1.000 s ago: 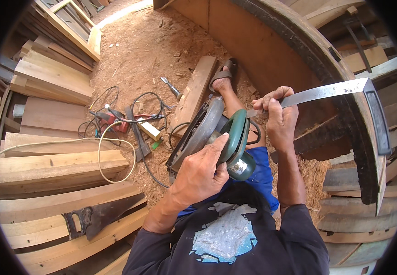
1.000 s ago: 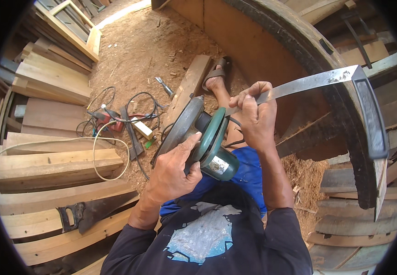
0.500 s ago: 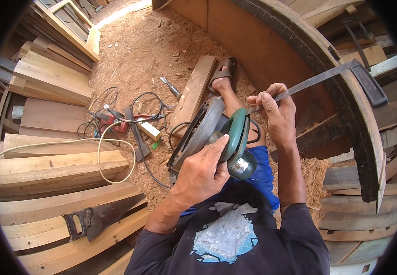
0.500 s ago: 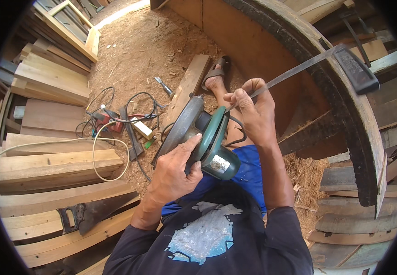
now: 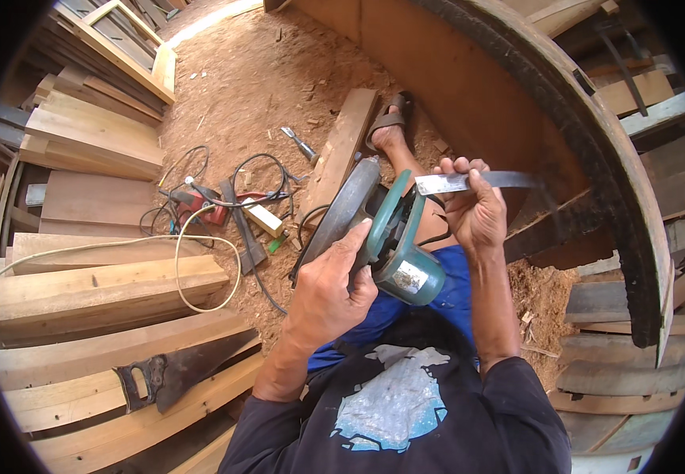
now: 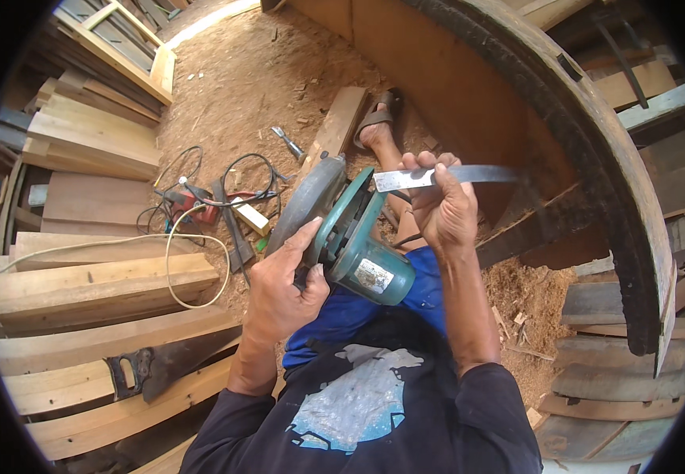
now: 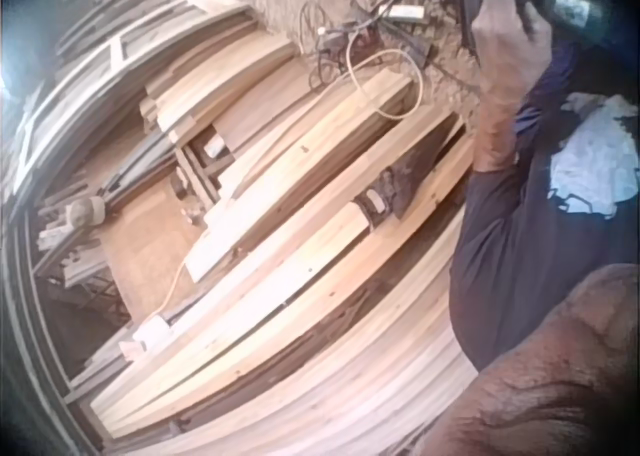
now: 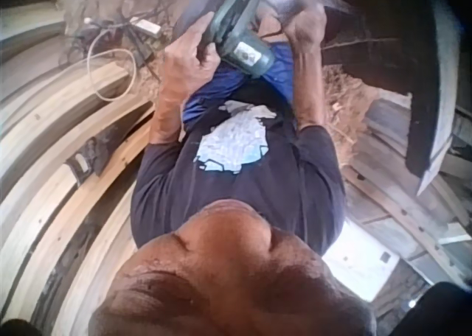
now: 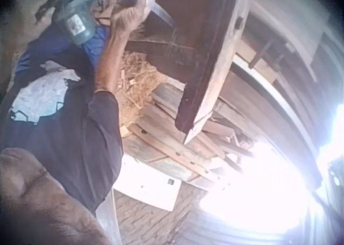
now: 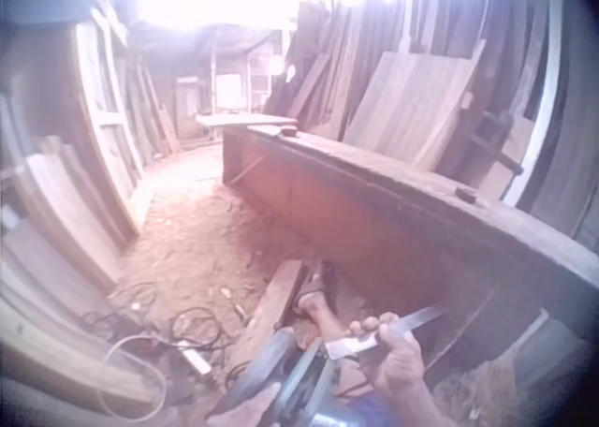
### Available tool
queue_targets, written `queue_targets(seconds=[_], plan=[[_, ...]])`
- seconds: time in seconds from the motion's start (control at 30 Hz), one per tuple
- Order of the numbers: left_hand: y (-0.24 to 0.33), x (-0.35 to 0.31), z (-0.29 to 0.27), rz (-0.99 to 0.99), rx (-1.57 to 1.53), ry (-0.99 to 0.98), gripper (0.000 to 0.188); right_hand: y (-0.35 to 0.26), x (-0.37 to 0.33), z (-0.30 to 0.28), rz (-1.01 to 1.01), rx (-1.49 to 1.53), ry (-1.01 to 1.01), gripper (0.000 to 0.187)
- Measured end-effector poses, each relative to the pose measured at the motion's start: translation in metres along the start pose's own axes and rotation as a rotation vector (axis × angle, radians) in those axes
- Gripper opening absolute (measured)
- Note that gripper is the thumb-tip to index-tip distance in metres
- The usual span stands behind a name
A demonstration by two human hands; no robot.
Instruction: The person measures the base of a circular saw with a metal ruler and uses a tool to adjust the blade and internal components while holding the saw on their lap.
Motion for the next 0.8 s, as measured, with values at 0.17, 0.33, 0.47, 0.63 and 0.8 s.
queue_targets(seconds=[0.17,0.33,0.47,0.63,0.8], plan=[[0.001,0.0,0.006,-0.031,-0.055,0.008,0.063,-0.037,-0.005,0.035,0.0,-0.139,-0.07,0.009],[0.006,-0.004,0.011,0.014,-0.086,0.019,0.065,-0.044,-0.034,0.035,0.097,-0.606,0.091,0.026],[0.005,-0.006,0.008,0.028,-0.07,0.032,0.062,-0.038,-0.077,-0.004,0.338,-0.789,0.07,0.036],[-0.014,-0.015,-0.016,-0.036,-0.071,0.142,0.057,-0.034,-0.111,-0.049,0.431,-1.214,0.271,0.025],[-0.05,-0.034,-0.035,-0.163,-0.084,0.273,0.059,-0.01,-0.146,-0.111,0.475,-1.304,0.412,0.014]])
Point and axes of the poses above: each hand's wrist, its own x-axis towards the middle knuckle, its own z-axis out of the palm, y = z × x, the point moved 8 cm from there along x, towards the middle knuckle, and after that the axes turned 4 degrees about x, right-handed, at the moved point
